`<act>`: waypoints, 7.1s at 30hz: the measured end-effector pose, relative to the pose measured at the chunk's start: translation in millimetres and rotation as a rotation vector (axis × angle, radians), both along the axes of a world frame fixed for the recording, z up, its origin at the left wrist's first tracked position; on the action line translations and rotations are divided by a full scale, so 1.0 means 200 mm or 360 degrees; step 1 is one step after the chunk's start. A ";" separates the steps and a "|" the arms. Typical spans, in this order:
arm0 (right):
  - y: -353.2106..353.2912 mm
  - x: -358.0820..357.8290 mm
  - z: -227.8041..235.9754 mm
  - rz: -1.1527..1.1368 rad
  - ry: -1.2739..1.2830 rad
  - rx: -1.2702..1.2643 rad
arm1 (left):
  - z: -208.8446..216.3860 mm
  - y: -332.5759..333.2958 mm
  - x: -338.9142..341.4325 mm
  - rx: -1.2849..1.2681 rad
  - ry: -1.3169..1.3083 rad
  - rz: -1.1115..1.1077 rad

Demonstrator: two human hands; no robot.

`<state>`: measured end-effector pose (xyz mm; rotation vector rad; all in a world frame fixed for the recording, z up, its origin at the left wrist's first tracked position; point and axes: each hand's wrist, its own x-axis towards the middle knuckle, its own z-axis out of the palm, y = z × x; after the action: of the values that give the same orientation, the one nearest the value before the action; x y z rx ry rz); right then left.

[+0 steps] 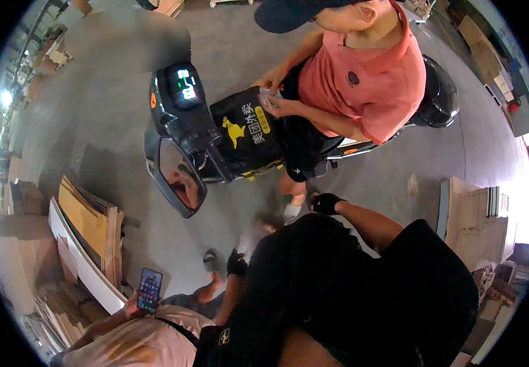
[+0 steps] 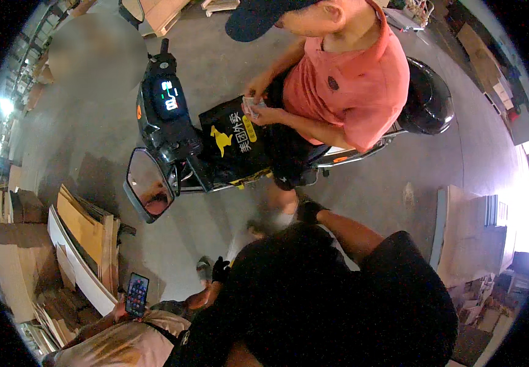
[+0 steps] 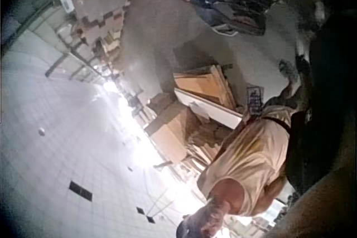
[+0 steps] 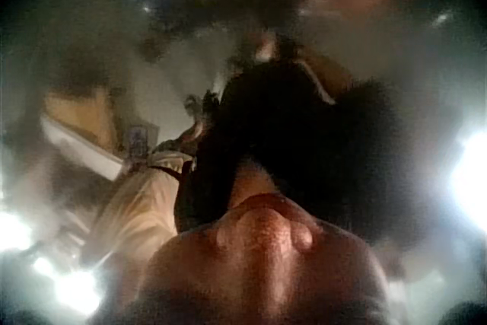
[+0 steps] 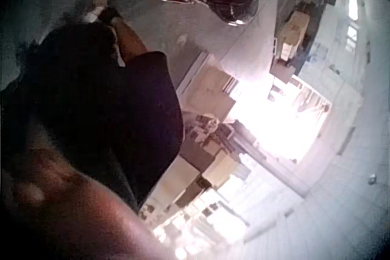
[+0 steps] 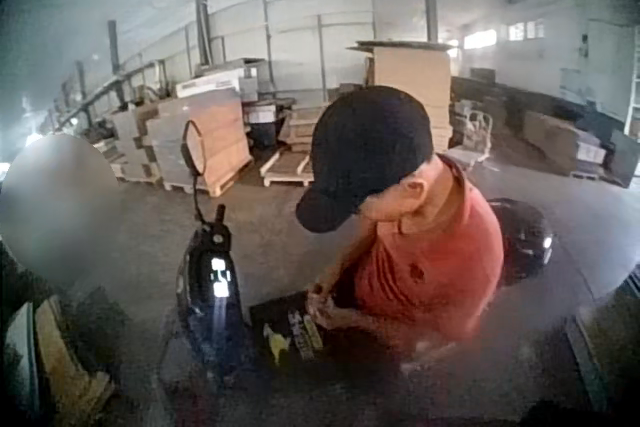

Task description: The person pays a delivery driver with cash, receives several plastic bags containing food and drinks, and carries them to a desk in a warehouse. The person then removes items from the bags, including a clear cup and a small container, and places them on the desk.

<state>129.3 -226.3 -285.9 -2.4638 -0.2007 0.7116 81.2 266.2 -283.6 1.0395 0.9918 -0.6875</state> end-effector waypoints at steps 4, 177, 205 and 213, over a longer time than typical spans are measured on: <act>-0.01 -0.03 0.35 0.0083 0.0547 -0.0370 | 0.03 -0.05 0.12 -0.0014 -0.0058 -0.0052; -0.40 -0.59 0.51 -0.0465 0.1148 -0.0049 | 0.68 -0.67 -0.38 0.0035 0.0037 0.0533; -0.53 -0.82 -0.01 -0.0106 0.0449 0.0649 | 0.63 -0.66 -0.43 0.0149 -0.0021 0.0469; -0.39 -0.58 0.38 -0.0080 0.0394 -0.0318 | 0.60 -0.62 -0.46 -0.0029 0.0053 0.0465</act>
<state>12.4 -304.9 -210.2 -2.5262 0.0283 1.0493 -10.9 142.0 -164.2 0.8471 1.1371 -0.4736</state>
